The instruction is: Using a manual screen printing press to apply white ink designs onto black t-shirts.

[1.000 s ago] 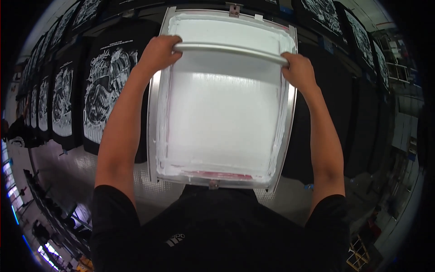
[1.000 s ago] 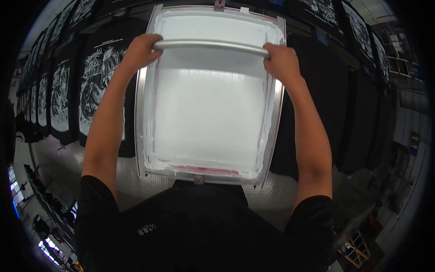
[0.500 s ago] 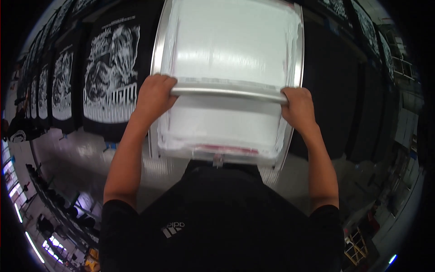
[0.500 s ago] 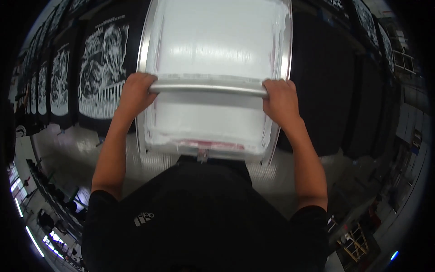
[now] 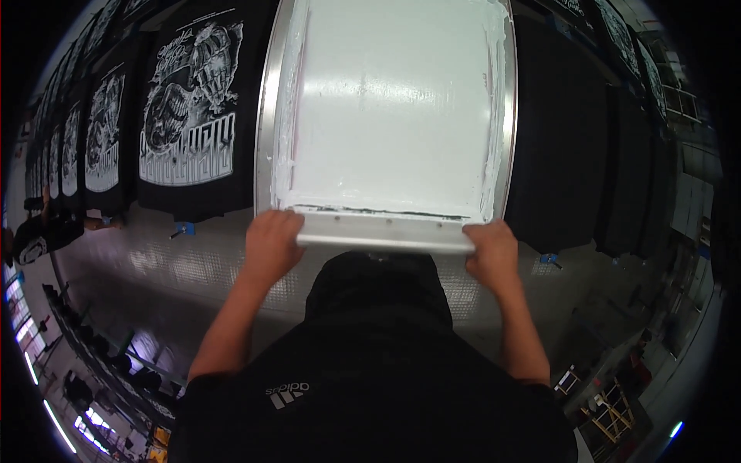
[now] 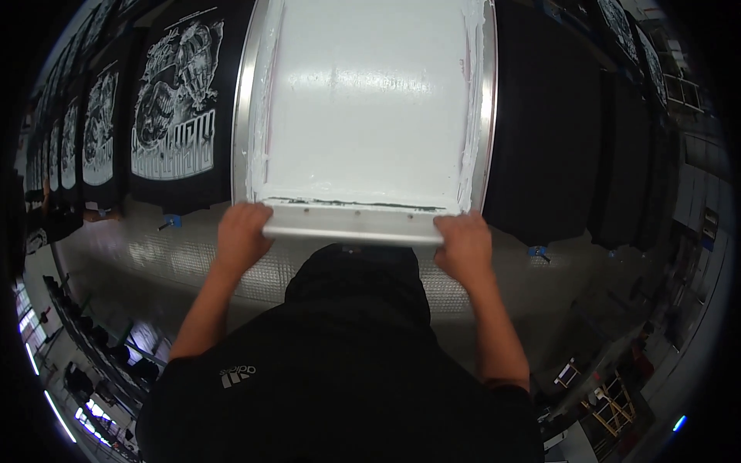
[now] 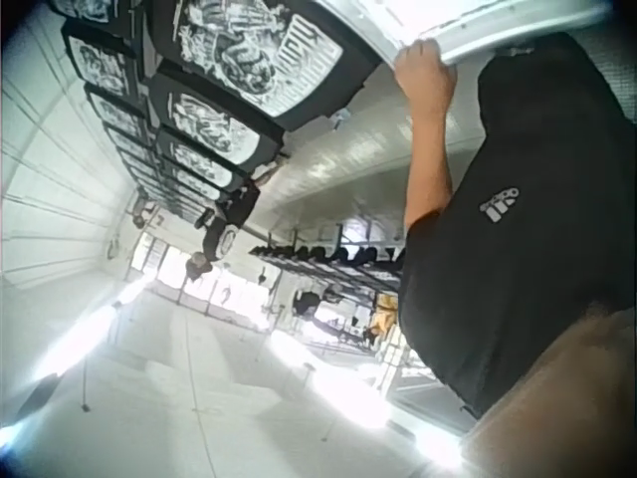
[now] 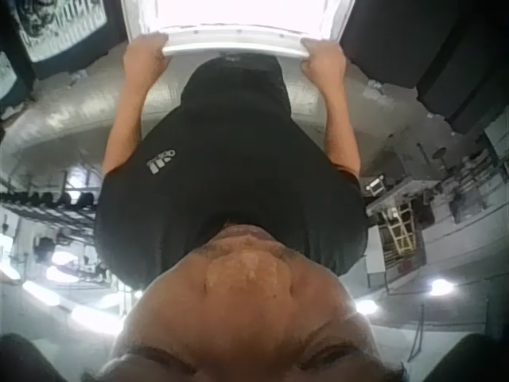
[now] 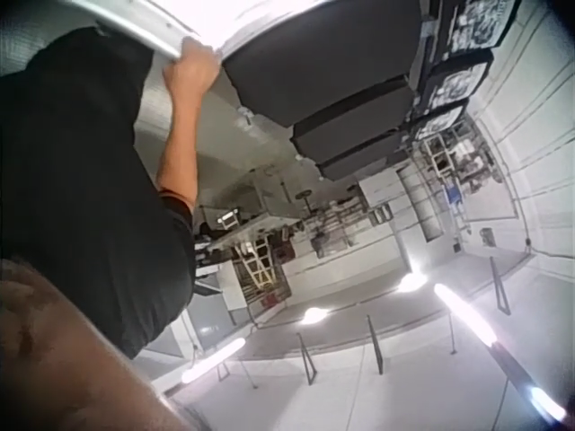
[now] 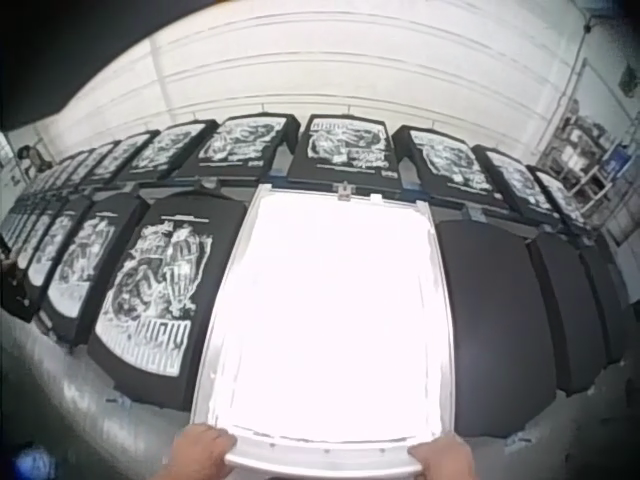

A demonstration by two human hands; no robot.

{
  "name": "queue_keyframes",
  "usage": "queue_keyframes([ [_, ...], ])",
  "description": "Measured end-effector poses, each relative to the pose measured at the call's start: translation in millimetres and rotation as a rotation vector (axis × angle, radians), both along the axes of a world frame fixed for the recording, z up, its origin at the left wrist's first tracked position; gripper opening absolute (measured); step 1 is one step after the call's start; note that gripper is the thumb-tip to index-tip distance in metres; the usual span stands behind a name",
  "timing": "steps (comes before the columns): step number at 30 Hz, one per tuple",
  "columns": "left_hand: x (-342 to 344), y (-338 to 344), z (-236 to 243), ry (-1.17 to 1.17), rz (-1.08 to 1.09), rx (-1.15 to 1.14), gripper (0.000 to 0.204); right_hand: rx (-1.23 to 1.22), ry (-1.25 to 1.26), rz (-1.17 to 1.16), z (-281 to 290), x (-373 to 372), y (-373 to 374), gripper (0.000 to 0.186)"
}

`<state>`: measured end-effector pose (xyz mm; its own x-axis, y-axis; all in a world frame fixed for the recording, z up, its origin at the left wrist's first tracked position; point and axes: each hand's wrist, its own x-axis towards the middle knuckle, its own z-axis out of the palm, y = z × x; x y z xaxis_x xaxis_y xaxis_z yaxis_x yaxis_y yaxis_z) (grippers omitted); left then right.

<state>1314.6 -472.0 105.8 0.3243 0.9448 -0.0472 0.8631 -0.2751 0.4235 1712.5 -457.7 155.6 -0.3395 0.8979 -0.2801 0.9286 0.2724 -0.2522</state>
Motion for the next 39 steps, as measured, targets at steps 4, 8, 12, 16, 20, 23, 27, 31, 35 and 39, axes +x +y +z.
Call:
queue_keyframes([
  [4, 6, -2, -13, -0.024, 0.037, 0.219, 0.042, 0.129, 0.036, -0.023, -18, -3, -12, 0.053],
  [8, 3, 104, -32, -0.018, 0.029, 0.222, 0.043, 0.201, -0.007, 0.028, -24, 2, 100, 0.043],
  [12, 5, 242, -32, -0.031, 0.041, 0.288, 0.037, 0.313, -0.033, 0.012, -30, 5, 230, 0.038],
  [16, 4, 361, -27, 0.088, 0.101, 0.187, 0.041, 0.335, -0.157, 0.012, -30, 7, 346, 0.046],
  [20, 4, 456, -18, 0.185, 0.092, 0.234, 0.043, 0.271, -0.239, -0.011, -24, 5, 442, 0.040],
  [23, 5, 496, 1, 0.158, 0.013, 0.195, 0.048, 0.182, -0.288, 0.059, -7, 7, 493, 0.043],
  [27, -2, 442, 8, 0.113, 0.035, 0.208, 0.043, 0.265, -0.180, 0.064, 4, 14, 430, 0.044],
  [31, -4, 225, 49, 0.065, 0.080, -0.103, 0.030, 0.114, -0.110, 0.029, 46, 4, 211, 0.043],
  [35, -6, 67, 34, -0.103, -0.066, -0.067, 0.038, -0.049, -0.010, 0.021, 36, 2, 66, 0.042],
  [39, 3, 37, 15, -0.080, -0.049, -0.037, 0.043, -0.124, -0.049, -0.042, 11, -3, 30, 0.043],
])
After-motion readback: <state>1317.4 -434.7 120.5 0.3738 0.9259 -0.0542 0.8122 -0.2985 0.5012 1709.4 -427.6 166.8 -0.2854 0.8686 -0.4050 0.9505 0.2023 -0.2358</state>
